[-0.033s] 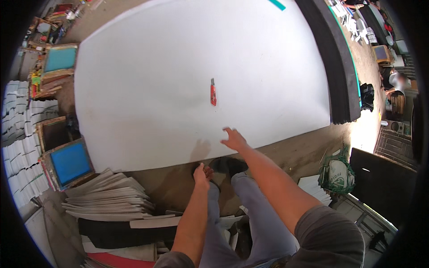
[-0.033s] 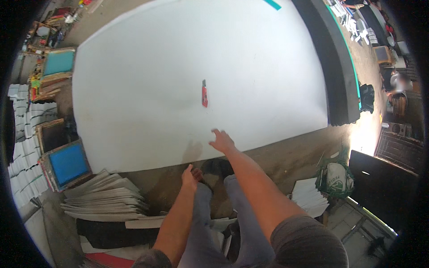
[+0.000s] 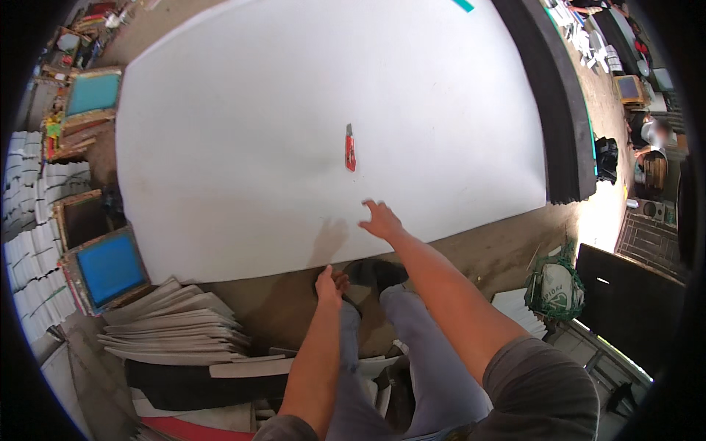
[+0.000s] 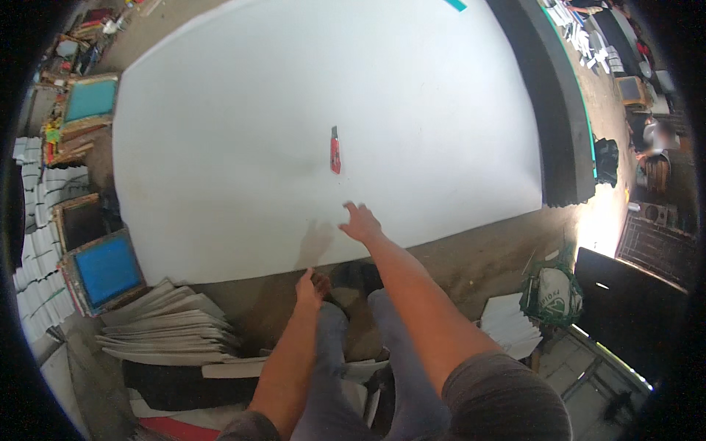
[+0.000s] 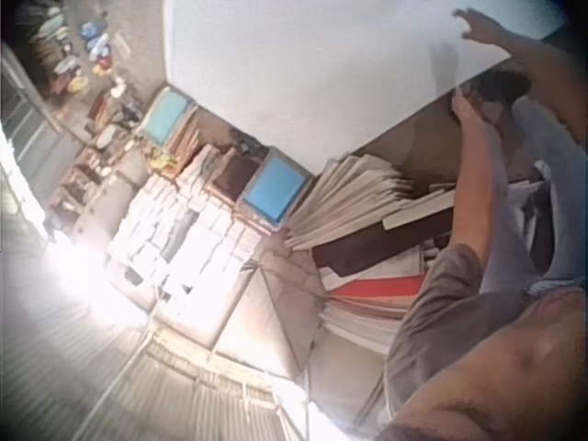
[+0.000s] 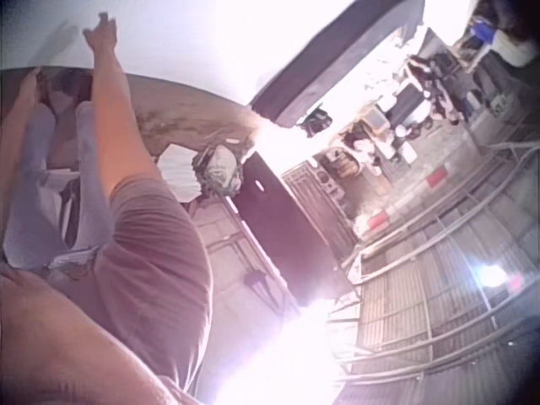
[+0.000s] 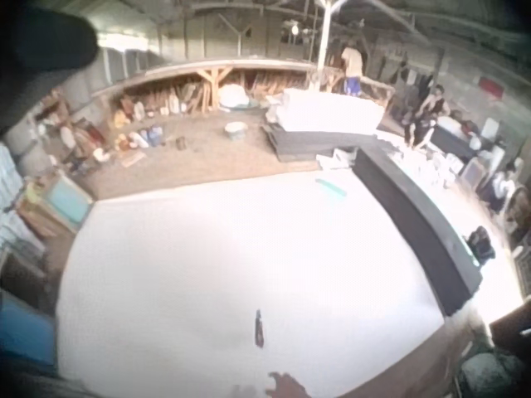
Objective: The person moves and stacks various building materials in a workshop. They pick up and place wooden planks and dark strips, then handle a white sheet and a green sheet. The person repeatedly lifts and places a large black sheet onto a white surface, adjusting its position multiple times.
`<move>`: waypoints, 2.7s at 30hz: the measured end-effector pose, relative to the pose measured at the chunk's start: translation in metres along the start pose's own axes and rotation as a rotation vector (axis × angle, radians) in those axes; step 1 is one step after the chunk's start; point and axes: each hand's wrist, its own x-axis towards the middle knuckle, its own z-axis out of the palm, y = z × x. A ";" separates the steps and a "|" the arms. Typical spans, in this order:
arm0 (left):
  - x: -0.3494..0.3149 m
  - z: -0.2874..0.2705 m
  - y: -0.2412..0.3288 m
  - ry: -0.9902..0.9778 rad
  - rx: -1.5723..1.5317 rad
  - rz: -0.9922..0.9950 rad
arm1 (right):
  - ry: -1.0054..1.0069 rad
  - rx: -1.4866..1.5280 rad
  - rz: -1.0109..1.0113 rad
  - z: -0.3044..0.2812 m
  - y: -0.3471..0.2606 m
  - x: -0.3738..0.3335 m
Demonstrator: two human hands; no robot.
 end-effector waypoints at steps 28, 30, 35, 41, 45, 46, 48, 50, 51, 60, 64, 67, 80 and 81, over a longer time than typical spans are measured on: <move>0.233 -0.054 -0.016 0.070 0.065 0.041 | 1.173 1.502 0.933 0.093 0.366 -0.006; 0.251 -0.078 -0.011 0.082 0.089 0.040 | 1.181 1.223 0.947 0.090 0.367 -0.005; 0.232 -0.059 -0.003 0.162 0.129 0.072 | 1.296 1.046 0.949 0.088 0.363 0.006; 0.214 -0.011 0.004 0.198 0.144 0.158 | 1.259 0.972 0.866 0.040 0.353 0.021; 0.229 0.003 0.013 0.274 0.084 0.123 | 1.144 0.927 0.905 0.025 0.353 0.030; 0.223 0.006 0.006 0.247 0.057 0.165 | 1.150 0.924 0.890 0.027 0.355 0.029; 0.224 0.004 0.005 0.232 0.042 0.218 | 1.116 0.917 0.892 0.021 0.351 0.029; 0.221 0.005 0.006 0.251 0.071 0.234 | 1.044 0.902 0.932 0.013 0.348 0.033; 0.221 0.009 0.006 0.221 0.031 0.236 | 1.077 0.894 0.886 0.012 0.350 0.035; 0.228 0.044 -0.004 0.129 -0.023 0.457 | 1.042 0.863 0.768 0.020 0.374 0.056; 0.266 0.030 0.028 0.360 0.044 0.501 | 1.037 0.929 0.689 -0.020 0.353 0.062; 0.271 0.042 0.024 0.476 0.045 0.498 | 1.081 0.919 0.681 -0.018 0.359 0.072; 0.267 0.056 -0.014 0.400 -0.080 0.519 | 1.411 0.815 0.576 0.010 0.408 0.120; 0.286 0.028 -0.004 0.257 -0.152 0.485 | 1.360 0.812 0.590 0.011 0.415 0.128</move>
